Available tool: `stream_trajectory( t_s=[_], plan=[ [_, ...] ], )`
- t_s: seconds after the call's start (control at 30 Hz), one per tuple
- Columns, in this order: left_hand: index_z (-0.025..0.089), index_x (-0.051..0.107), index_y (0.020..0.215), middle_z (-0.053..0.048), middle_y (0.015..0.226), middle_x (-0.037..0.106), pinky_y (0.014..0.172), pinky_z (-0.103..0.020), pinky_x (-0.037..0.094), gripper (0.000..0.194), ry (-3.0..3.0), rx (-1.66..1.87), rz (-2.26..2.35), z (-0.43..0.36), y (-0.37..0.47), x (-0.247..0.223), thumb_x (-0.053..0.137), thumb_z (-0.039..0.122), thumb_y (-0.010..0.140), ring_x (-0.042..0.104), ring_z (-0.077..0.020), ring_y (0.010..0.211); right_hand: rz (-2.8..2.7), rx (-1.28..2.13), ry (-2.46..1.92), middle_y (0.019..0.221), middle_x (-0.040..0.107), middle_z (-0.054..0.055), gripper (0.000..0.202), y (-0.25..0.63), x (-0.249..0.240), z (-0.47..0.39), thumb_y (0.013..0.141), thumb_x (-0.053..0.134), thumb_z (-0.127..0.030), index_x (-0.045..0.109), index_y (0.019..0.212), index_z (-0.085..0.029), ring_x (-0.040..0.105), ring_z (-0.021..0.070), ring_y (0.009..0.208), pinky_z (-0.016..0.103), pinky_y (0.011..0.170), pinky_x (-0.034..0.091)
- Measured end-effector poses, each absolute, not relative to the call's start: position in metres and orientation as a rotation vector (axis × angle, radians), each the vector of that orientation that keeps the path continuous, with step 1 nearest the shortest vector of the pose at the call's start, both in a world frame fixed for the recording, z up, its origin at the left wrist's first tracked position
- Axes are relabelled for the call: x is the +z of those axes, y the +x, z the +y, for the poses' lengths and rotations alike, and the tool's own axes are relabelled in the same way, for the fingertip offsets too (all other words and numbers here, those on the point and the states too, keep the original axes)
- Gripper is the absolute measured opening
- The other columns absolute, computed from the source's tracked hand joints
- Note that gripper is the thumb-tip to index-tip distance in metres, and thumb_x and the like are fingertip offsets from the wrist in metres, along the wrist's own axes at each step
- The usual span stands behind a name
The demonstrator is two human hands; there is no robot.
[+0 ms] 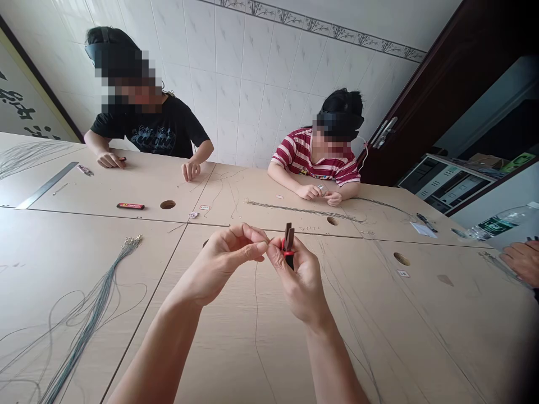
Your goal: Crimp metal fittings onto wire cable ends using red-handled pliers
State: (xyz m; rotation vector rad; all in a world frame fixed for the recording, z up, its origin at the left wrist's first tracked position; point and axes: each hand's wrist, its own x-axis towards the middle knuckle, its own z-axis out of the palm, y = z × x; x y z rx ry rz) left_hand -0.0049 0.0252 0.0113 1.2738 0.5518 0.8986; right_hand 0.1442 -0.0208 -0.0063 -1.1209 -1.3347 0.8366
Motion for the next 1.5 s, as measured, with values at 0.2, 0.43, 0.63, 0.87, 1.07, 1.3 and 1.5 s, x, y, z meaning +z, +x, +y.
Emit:
stream_trajectory(
  t_s=[0.2, 0.43, 0.63, 0.87, 1.07, 1.3, 1.5],
  plan=[
    [0.017, 0.061, 0.078, -0.004, 0.092, 0.063, 0.084, -0.033, 0.045, 0.014, 1.244, 0.900, 0.574, 0.0252, -0.0025, 0.0118, 0.066, 0.026, 0.087, 0.058, -0.0168, 0.088, -1.330, 0.821, -1.112, 0.067, 0.041, -0.005, 0.022, 0.1440, -0.0084, -0.0187, 0.092, 0.055, -0.038, 0.051, 0.078, -0.021, 0.034, 0.0098, 0.058, 0.024, 0.054, 0.033],
    [0.017, 0.063, 0.078, -0.003, 0.088, 0.064, 0.085, -0.033, 0.045, 0.012, 1.221, 0.888, 0.596, 0.0260, -0.0040, 0.0107, 0.069, 0.026, 0.084, 0.058, -0.0160, 0.085, -1.338, 0.822, -1.134, 0.064, 0.039, -0.005, 0.025, 0.1455, -0.0085, -0.0192, 0.092, 0.055, -0.041, 0.051, 0.078, -0.021, 0.033, 0.0101, 0.056, 0.024, 0.053, 0.032],
    [0.018, 0.066, 0.084, -0.004, 0.090, 0.066, 0.090, -0.035, 0.044, 0.009, 1.222, 0.885, 0.636, 0.0261, -0.0067, 0.0108, 0.071, 0.024, 0.081, 0.058, -0.0176, 0.088, -1.327, 0.831, -1.111, 0.067, 0.043, -0.004, 0.022, 0.1464, -0.0060, -0.0189, 0.092, 0.056, -0.039, 0.053, 0.079, -0.021, 0.036, 0.0106, 0.060, 0.024, 0.056, 0.035],
    [0.018, 0.064, 0.082, -0.005, 0.090, 0.067, 0.091, -0.039, 0.045, 0.014, 1.273, 0.887, 0.621, 0.0268, -0.0093, 0.0116, 0.067, 0.031, 0.086, 0.061, -0.0203, 0.090, -1.330, 0.859, -1.143, 0.067, 0.042, -0.004, 0.024, 0.1463, -0.0072, -0.0189, 0.090, 0.057, -0.042, 0.054, 0.080, -0.021, 0.036, 0.0109, 0.060, 0.025, 0.057, 0.034],
    [0.018, 0.064, 0.081, -0.005, 0.091, 0.068, 0.089, -0.038, 0.045, 0.017, 1.332, 0.898, 0.645, 0.0276, -0.0084, 0.0097, 0.065, 0.033, 0.088, 0.060, -0.0196, 0.089, -1.317, 0.924, -1.126, 0.067, 0.040, -0.004, 0.024, 0.1460, -0.0083, -0.0186, 0.090, 0.059, -0.041, 0.053, 0.079, -0.021, 0.034, 0.0104, 0.060, 0.024, 0.055, 0.032],
    [0.018, 0.064, 0.081, -0.005, 0.092, 0.065, 0.087, -0.034, 0.047, 0.019, 1.289, 0.949, 0.723, 0.0272, -0.0063, 0.0096, 0.064, 0.036, 0.087, 0.059, -0.0189, 0.091, -1.322, 0.842, -1.143, 0.072, 0.050, -0.002, 0.018, 0.1455, -0.0091, -0.0185, 0.091, 0.058, -0.039, 0.057, 0.086, -0.022, 0.044, 0.0115, 0.064, 0.025, 0.061, 0.040],
    [0.018, 0.065, 0.078, -0.004, 0.099, 0.062, 0.084, -0.030, 0.046, 0.017, 1.239, 0.976, 0.749, 0.0288, -0.0071, 0.0090, 0.067, 0.033, 0.085, 0.056, -0.0181, 0.095, -1.397, 0.520, -1.192, 0.083, 0.059, 0.000, 0.007, 0.1456, -0.0117, -0.0174, 0.090, 0.060, -0.029, 0.057, 0.088, -0.023, 0.054, 0.0141, 0.075, 0.027, 0.071, 0.045]
  ],
)
